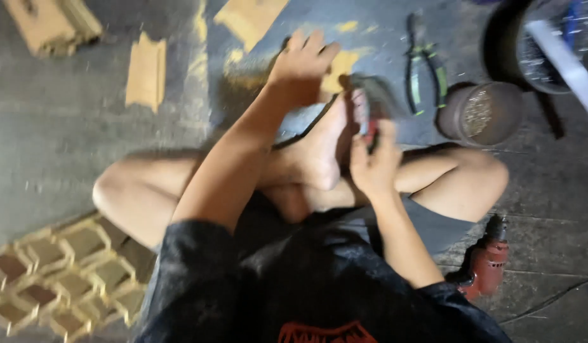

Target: The person assembles small wooden components on a workshop floor using pliers and a hammer, picking up metal fasteners from a container to join the pieces together.

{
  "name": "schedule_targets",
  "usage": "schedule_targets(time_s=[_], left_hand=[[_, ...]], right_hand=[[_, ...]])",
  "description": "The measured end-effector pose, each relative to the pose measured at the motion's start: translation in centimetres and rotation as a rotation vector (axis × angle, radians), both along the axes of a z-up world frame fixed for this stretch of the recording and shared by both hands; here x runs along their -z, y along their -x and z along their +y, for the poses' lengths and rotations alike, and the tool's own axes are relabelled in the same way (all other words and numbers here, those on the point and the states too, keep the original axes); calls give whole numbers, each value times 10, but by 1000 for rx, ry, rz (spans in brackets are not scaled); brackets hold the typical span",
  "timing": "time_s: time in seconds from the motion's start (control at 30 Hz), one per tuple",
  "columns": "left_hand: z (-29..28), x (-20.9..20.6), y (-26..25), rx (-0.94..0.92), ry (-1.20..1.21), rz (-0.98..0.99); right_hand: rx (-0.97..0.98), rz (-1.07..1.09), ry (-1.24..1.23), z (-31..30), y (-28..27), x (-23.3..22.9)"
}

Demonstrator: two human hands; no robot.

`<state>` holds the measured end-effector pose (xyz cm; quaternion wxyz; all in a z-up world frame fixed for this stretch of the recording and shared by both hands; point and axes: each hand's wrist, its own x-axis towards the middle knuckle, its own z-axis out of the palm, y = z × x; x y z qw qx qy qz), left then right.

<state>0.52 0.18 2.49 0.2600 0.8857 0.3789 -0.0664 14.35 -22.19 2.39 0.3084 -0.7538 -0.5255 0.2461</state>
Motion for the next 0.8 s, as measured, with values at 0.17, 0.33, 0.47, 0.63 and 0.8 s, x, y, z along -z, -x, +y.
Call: schedule_targets(time_s=[0.17,0.33,0.47,0.63,0.8], left_hand=[[1,16,-2,51,-312,-176],[-9,30,5,62,-539,-268],[-6,27,3,84,-609,-328],[-9,24,3,78,-574,-289],[-6,28,4,73,-467,-252]], right_hand=[[7,36,52,6,-6,7],[49,28,-3,0,2,-9],[106,-81,-103,-4,-1,-5],[26,0,-2,4,1,-15],[74,-54,-145,-1,2,-7]])
